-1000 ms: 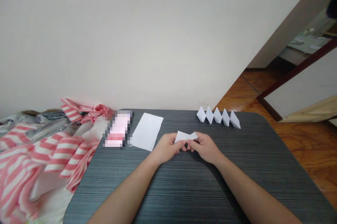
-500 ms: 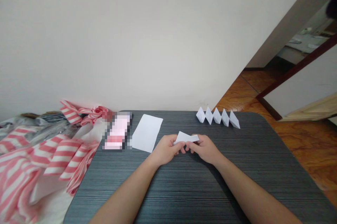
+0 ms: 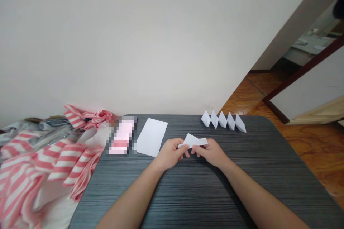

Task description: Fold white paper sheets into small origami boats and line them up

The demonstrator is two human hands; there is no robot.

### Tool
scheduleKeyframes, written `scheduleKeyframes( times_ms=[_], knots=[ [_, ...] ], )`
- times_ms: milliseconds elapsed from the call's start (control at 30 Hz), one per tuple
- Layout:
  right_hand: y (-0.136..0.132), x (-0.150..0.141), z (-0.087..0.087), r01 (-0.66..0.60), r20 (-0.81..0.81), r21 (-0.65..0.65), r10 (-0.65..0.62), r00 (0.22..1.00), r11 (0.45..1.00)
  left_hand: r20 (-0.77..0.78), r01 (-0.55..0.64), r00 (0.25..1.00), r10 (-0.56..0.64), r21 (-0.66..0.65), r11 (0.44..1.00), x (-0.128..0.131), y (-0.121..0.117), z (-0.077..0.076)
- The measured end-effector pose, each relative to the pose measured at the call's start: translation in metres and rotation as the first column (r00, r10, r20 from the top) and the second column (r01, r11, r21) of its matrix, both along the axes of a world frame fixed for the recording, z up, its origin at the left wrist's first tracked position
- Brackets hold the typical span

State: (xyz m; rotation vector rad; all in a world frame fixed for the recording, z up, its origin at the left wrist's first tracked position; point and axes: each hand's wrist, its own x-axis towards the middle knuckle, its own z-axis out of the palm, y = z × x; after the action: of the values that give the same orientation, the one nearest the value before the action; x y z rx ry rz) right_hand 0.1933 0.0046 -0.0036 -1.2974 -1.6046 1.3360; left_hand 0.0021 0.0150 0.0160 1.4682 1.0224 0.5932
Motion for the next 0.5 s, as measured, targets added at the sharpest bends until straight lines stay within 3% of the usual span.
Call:
scheduleKeyframes(
  times_ms=[500],
  knots=[
    [0.0,0.003,0.002,0.086,-0.009,0.041,-0.086,0.996,0.995,0.183,-0.043,0.981,0.057,-0.081,0.996,-0.002,0.002,-0.012]
  ],
)
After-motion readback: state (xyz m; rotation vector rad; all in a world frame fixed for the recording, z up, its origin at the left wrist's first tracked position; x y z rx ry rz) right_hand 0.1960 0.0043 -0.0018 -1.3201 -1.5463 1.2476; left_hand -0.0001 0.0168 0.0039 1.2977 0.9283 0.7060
